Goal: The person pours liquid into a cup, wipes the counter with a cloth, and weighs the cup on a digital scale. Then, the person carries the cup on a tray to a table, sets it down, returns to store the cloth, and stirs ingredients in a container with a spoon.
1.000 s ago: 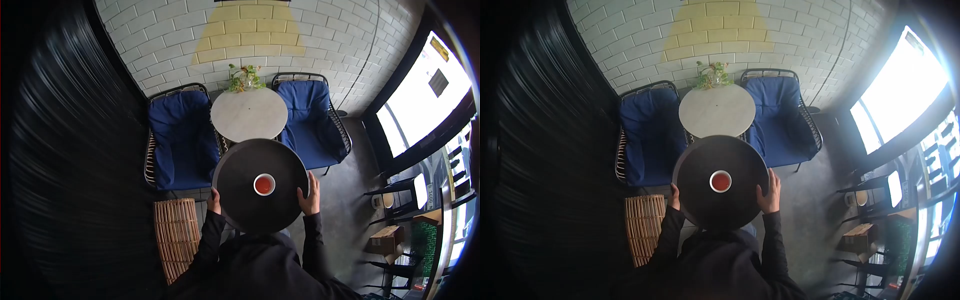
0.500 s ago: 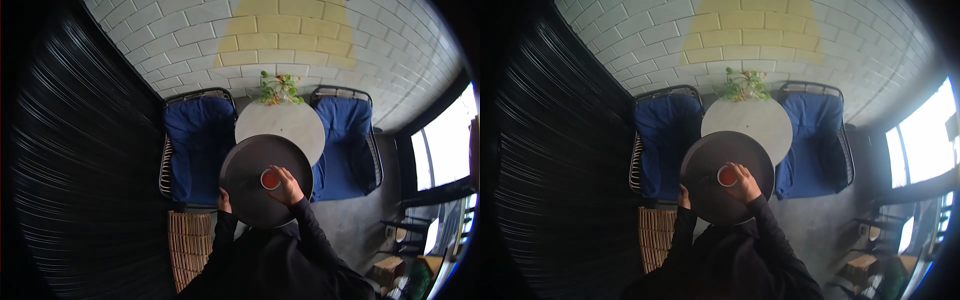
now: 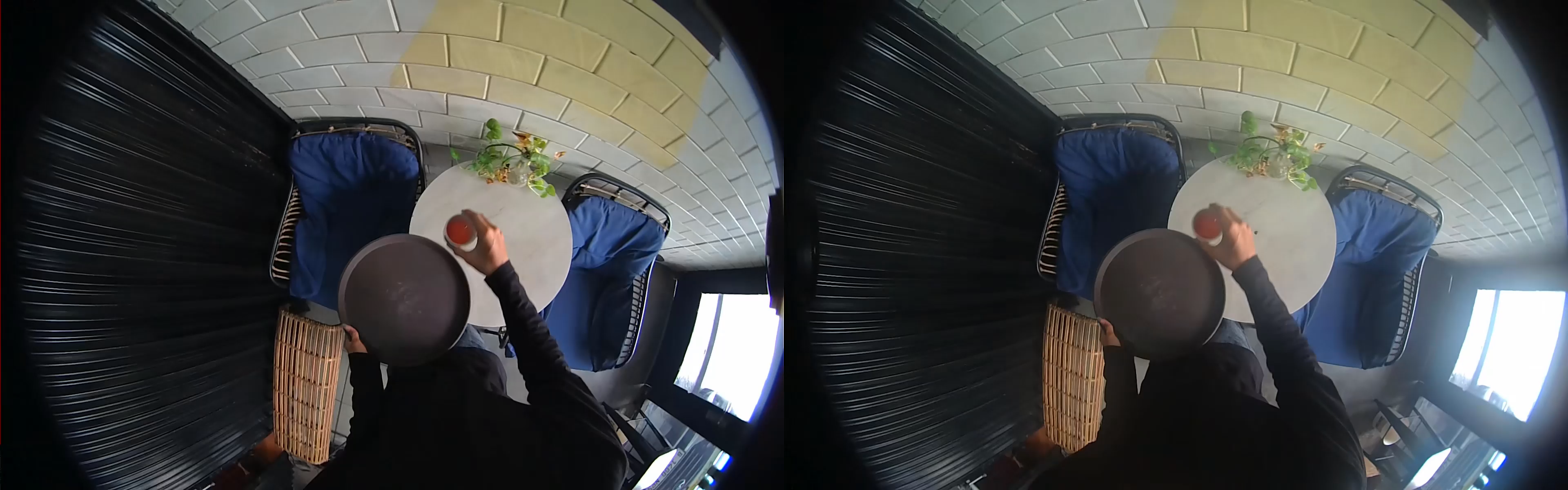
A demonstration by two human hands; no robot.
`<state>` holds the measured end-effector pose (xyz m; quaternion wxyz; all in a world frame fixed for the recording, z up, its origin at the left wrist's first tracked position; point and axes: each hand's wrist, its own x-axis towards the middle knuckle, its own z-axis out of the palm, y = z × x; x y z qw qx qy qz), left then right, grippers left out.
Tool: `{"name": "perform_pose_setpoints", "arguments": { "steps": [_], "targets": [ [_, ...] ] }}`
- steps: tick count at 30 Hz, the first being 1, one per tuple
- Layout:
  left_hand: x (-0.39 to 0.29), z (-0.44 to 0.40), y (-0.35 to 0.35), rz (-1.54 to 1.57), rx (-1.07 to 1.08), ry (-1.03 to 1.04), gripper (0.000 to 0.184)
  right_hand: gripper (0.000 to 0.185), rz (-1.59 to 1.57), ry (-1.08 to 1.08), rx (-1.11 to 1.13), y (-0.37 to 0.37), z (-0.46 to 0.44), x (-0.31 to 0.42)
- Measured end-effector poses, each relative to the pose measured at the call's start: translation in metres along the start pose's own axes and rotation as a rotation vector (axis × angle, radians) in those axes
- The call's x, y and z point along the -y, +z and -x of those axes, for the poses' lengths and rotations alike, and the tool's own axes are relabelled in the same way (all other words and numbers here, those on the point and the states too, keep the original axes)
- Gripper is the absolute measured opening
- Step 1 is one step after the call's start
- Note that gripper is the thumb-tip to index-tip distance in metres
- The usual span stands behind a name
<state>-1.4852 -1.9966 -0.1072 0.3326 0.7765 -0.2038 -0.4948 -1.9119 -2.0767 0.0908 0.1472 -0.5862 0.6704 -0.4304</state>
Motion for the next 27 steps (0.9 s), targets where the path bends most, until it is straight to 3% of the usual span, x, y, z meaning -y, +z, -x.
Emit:
{"name": "perform_pose_setpoints", "arguments": {
  "steps": [4, 11, 17, 22, 27],
  "targets": [
    [-0.024, 0.040, -0.010, -0.027, -0.176, 0.111, 0.094, 0.070, 0.029, 0.051, 0.006, 0.035, -0.039, -0.065],
    [-0.040, 0.079, -0.010, -0.067, -0.293, 0.094, 0.096, 0.071, 0.114, 0.237, 0.057, 0.095, -0.060, -0.160],
    [-0.064, 0.103, 0.005, -0.105, -0.283, -0.012, 0.097, 0.071, 0.174, 0.346, 0.126, 0.112, -0.069, -0.182],
    [-0.076, 0.109, 0.018, 0.029, -0.176, -0.015, 0.097, 0.070, 0.178, 0.317, 0.139, 0.118, -0.071, -0.193],
    [-0.006, 0.060, -0.007, 0.130, -0.108, 0.044, 0.096, 0.069, 0.154, 0.358, 0.168, 0.120, -0.071, -0.194]
  ]
}}
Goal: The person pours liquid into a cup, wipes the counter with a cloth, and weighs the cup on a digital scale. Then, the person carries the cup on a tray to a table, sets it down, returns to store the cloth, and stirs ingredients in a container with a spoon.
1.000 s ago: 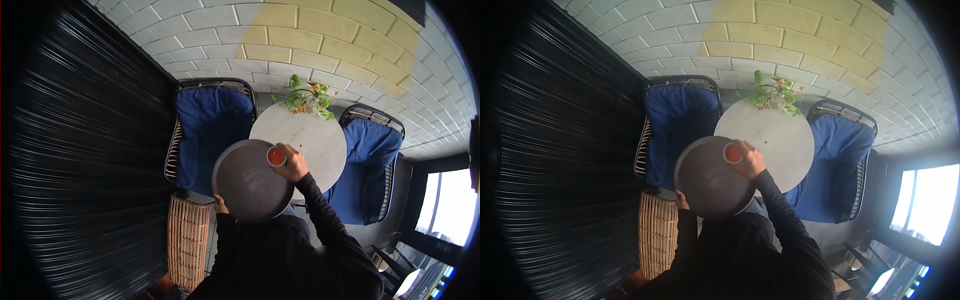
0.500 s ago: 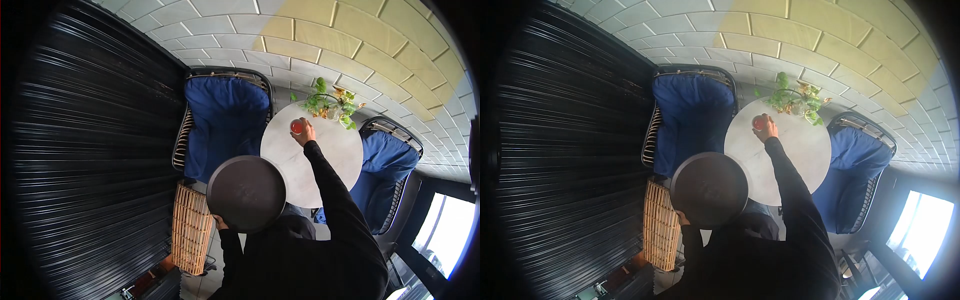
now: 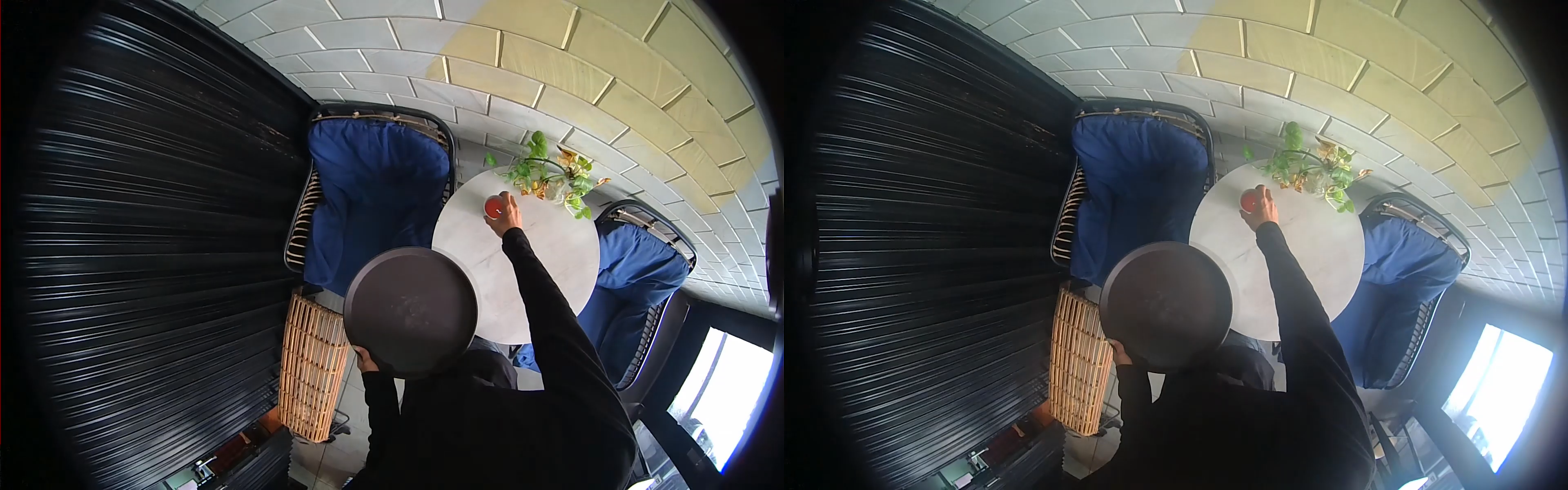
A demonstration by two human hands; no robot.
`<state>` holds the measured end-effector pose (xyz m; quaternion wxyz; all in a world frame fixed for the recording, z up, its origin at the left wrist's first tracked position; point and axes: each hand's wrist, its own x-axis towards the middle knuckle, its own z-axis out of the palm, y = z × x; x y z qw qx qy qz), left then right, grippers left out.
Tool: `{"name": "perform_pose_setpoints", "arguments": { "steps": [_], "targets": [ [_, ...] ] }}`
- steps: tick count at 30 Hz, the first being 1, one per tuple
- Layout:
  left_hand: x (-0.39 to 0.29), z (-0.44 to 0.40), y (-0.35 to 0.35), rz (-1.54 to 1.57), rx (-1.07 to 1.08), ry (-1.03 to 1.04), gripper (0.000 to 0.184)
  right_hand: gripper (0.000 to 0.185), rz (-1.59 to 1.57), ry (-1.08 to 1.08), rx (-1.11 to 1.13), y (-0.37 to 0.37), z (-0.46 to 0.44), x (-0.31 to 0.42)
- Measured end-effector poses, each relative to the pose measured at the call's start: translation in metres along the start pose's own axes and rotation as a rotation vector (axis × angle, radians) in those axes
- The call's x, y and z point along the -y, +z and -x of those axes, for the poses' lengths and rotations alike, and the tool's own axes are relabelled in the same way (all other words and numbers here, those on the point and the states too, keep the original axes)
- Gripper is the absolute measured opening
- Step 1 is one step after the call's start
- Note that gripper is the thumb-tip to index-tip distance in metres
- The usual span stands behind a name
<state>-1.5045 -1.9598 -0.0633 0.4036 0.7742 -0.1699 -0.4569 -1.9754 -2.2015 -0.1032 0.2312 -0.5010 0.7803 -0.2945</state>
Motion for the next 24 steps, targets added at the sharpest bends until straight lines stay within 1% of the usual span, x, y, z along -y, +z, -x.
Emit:
{"name": "perform_pose_setpoints", "arguments": {
  "steps": [4, 6, 7, 8, 9, 10, 11, 13, 17, 19, 20, 21, 22, 23, 24],
  "targets": [
    [0.005, -0.004, 0.001, 0.053, 0.016, 0.004, 0.094, 0.075, 0.028, -0.017, -0.004, 0.004, 0.001, -0.005],
    [0.006, -0.002, 0.002, 0.083, 0.007, -0.006, 0.092, 0.087, 0.011, -0.005, -0.012, 0.002, 0.004, -0.003],
    [0.007, 0.001, 0.003, 0.099, 0.001, -0.013, 0.091, 0.087, 0.014, -0.006, -0.008, 0.001, 0.005, -0.003],
    [-0.006, 0.014, 0.008, 0.101, -0.001, -0.017, 0.091, 0.094, 0.000, -0.007, 0.017, -0.001, 0.008, -0.004],
    [-0.035, 0.033, 0.020, -0.007, -0.063, 0.020, 0.090, 0.102, -0.014, -0.008, 0.038, -0.003, 0.010, -0.004],
    [-0.039, 0.033, 0.022, -0.055, -0.088, 0.046, 0.090, 0.102, -0.015, -0.014, 0.030, -0.005, 0.011, -0.005],
    [-0.046, 0.034, 0.025, -0.104, -0.115, 0.071, 0.089, 0.107, -0.017, -0.038, 0.000, -0.008, 0.016, -0.007],
    [-0.032, 0.021, 0.023, -0.032, -0.113, 0.030, 0.092, 0.114, -0.034, -0.050, -0.031, -0.015, 0.028, -0.013],
    [-0.046, 0.035, 0.023, 0.026, -0.037, 0.071, 0.097, 0.099, -0.031, 0.105, -0.081, -0.031, 0.070, -0.019],
    [-0.058, 0.050, 0.021, 0.193, 0.129, 0.092, 0.094, 0.088, -0.048, 0.136, -0.103, -0.033, 0.093, -0.022],
    [-0.057, 0.052, 0.018, 0.213, 0.123, 0.101, 0.094, 0.082, -0.072, 0.137, -0.088, -0.035, 0.103, -0.020],
    [-0.055, 0.054, 0.010, 0.213, 0.130, 0.082, 0.094, 0.063, -0.248, 0.156, -0.115, -0.056, 0.121, 0.013],
    [-0.051, 0.057, 0.002, 0.216, 0.133, 0.063, 0.094, 0.063, -0.248, 0.126, -0.106, -0.057, 0.131, 0.022],
    [-0.042, 0.059, -0.005, 0.247, 0.112, 0.068, 0.094, 0.050, -0.368, 0.095, -0.023, -0.057, 0.143, 0.032],
    [-0.031, 0.060, -0.013, 0.352, 0.117, 0.124, 0.092, 0.038, -0.484, 0.064, 0.070, -0.057, 0.151, 0.042]
  ]
}}
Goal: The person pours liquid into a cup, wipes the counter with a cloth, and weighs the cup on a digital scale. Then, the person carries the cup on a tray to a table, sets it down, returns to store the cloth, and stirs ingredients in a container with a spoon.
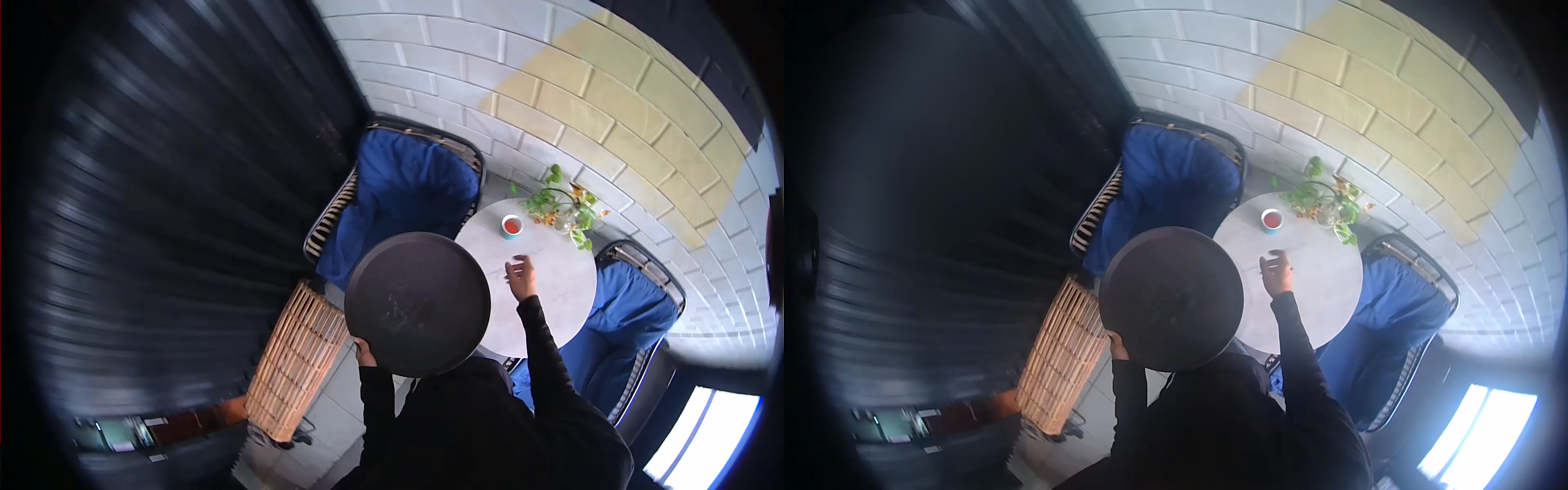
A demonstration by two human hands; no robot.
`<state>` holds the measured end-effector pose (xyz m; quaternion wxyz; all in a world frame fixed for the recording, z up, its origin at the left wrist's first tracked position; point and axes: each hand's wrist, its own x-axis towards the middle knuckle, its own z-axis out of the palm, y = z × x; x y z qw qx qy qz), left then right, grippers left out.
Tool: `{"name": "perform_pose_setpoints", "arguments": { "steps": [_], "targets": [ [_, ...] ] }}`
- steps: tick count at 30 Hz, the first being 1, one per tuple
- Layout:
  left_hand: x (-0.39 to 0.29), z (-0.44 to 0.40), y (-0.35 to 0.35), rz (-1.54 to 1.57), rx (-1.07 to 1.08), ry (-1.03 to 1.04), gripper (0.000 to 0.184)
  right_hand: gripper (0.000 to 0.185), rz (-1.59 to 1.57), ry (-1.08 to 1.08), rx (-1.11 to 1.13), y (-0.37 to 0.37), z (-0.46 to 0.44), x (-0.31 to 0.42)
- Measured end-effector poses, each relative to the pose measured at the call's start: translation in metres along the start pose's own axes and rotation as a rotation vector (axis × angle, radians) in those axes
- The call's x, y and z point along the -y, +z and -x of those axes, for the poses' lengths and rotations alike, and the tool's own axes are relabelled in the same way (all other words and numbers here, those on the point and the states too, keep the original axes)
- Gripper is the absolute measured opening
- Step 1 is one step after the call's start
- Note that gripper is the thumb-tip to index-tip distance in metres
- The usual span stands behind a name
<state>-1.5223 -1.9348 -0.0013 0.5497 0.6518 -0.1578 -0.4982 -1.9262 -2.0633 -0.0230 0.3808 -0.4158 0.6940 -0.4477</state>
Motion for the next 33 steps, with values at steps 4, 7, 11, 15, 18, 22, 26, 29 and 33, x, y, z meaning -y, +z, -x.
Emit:
{"name": "perform_pose_setpoints", "arguments": {
  "steps": [4, 7, 11, 15, 18, 22, 26, 29, 33],
  "targets": [
    [0.003, 0.046, -0.050, 0.261, 0.027, 0.078, 0.081, 0.046, -0.345, 0.201, 0.625, 0.032, 0.053, 0.065],
    [0.007, 0.100, -0.096, 0.426, -0.047, 0.136, 0.072, 0.057, -0.417, 0.130, 0.814, 0.079, 0.107, 0.091],
    [0.069, 0.157, -0.184, 0.402, -0.377, 0.192, 0.081, 0.058, -0.168, -0.014, 0.926, 0.134, 0.175, 0.094],
    [0.080, 0.262, -0.251, 0.478, -0.703, 0.123, 0.076, 0.047, -0.104, -0.083, 1.062, 0.199, 0.272, 0.082],
    [0.099, 0.341, -0.299, 0.495, -0.915, 0.230, 0.068, 0.039, -0.187, -0.050, 1.336, 0.248, 0.367, 0.077],
    [0.149, 0.410, -0.355, 0.694, -1.042, 0.403, 0.059, 0.028, -0.030, -0.180, 1.566, 0.299, 0.485, 0.098],
    [0.161, 0.464, -0.388, 0.953, -1.195, 0.500, 0.051, 0.026, -0.004, -0.298, 1.777, 0.352, 0.590, 0.095],
    [0.195, 0.486, -0.426, 0.980, -1.368, 0.539, 0.042, 0.031, 0.152, -0.328, 1.933, 0.396, 0.663, 0.086],
    [0.186, 0.513, -0.486, 0.945, -1.523, 0.661, 0.036, 0.033, 0.234, -0.553, 2.063, 0.457, 0.777, 0.079]
  ]
}}
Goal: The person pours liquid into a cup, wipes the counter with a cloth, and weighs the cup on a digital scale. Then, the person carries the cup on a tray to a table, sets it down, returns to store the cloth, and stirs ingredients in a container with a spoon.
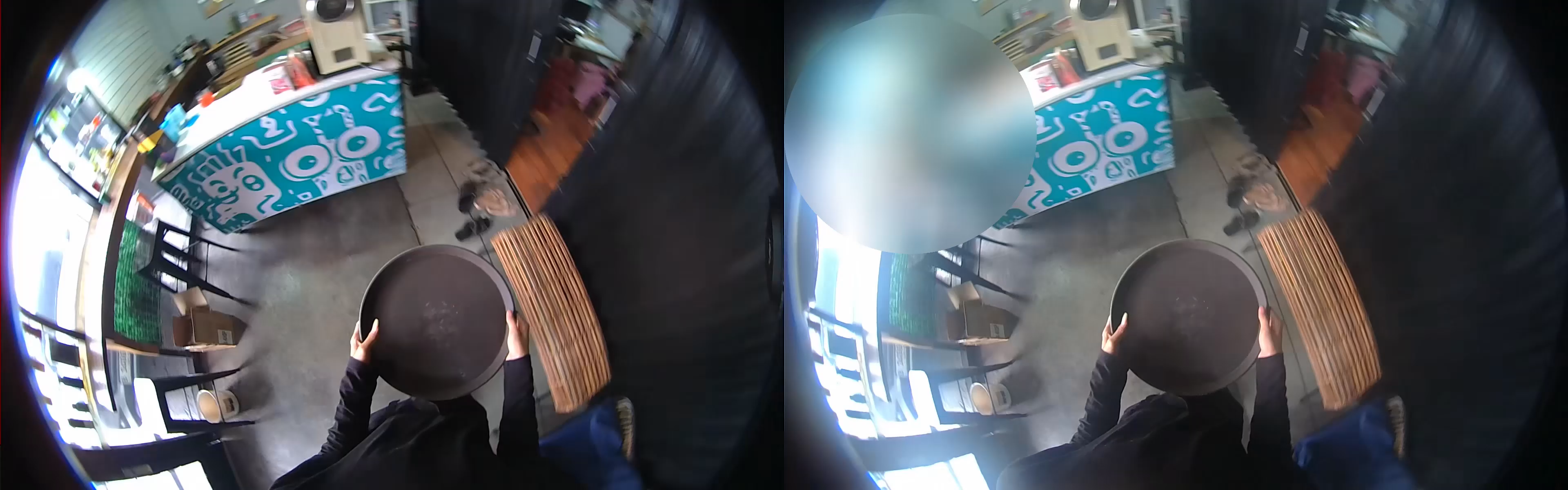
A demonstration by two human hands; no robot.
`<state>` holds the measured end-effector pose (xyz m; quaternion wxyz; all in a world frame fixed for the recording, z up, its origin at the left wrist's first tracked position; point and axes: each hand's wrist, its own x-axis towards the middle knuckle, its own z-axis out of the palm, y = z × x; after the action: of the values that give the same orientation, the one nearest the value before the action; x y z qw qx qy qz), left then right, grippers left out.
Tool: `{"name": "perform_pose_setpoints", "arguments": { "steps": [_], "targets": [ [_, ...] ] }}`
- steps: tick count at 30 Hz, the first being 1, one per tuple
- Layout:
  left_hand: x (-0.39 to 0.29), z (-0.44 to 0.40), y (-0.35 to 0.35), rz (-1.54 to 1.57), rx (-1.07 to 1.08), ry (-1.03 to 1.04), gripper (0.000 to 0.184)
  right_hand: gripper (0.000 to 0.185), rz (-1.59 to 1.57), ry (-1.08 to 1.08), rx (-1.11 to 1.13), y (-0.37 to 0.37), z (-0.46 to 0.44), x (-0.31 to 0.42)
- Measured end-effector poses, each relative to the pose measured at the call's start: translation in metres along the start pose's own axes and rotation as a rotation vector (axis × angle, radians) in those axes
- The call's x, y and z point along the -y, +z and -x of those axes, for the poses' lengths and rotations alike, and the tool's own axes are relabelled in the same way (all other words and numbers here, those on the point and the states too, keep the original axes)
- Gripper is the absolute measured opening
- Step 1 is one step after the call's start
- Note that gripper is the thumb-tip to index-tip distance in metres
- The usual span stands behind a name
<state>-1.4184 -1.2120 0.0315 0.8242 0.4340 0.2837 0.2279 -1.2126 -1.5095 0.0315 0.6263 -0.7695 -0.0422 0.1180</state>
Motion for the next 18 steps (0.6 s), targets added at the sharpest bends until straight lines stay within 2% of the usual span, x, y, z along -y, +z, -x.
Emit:
{"name": "perform_pose_setpoints", "arguments": {
  "steps": [3, 5, 6, 7, 9, 10, 11, 12, 13, 15, 18],
  "targets": [
    [-0.027, -0.066, 0.018, -0.004, -0.113, -0.008, 0.039, 0.036, -0.103, -0.050, 0.058, 0.053, -0.092, 0.014],
    [-0.050, -0.106, 0.028, 0.155, -0.052, -0.052, 0.040, 0.033, -0.072, 0.018, 0.120, 0.074, -0.152, 0.031],
    [-0.061, -0.129, 0.038, -0.001, -0.102, 0.053, 0.041, 0.034, -0.178, 0.043, 0.154, 0.090, -0.182, 0.041],
    [-0.074, -0.152, 0.048, 0.000, -0.119, 0.073, 0.041, 0.036, -0.277, 0.075, 0.188, 0.100, -0.204, 0.058],
    [-0.094, -0.192, 0.063, 0.081, -0.129, 0.157, 0.042, 0.035, -0.110, 0.091, 0.121, 0.126, -0.242, 0.100],
    [-0.098, -0.212, 0.063, -0.054, -0.124, 0.196, 0.043, 0.037, -0.153, 0.035, 0.163, 0.135, -0.277, 0.089],
    [-0.101, -0.233, 0.064, -0.045, -0.124, 0.203, 0.043, 0.043, -0.191, -0.020, 0.200, 0.142, -0.308, 0.078],
    [-0.106, -0.248, 0.067, 0.086, -0.123, 0.129, 0.042, 0.032, -0.145, 0.007, 0.213, 0.152, -0.318, 0.091],
    [-0.112, -0.269, 0.071, 0.213, -0.118, 0.052, 0.041, 0.033, -0.208, -0.052, 0.179, 0.160, -0.329, 0.125],
    [-0.116, -0.324, 0.079, 0.204, -0.095, 0.038, 0.039, 0.041, -0.078, 0.018, 0.246, 0.164, -0.378, 0.124],
    [-0.130, -0.406, 0.104, 0.247, -0.045, 0.008, 0.037, 0.041, -0.138, 0.092, 0.106, 0.180, -0.441, 0.144]
  ]
}}
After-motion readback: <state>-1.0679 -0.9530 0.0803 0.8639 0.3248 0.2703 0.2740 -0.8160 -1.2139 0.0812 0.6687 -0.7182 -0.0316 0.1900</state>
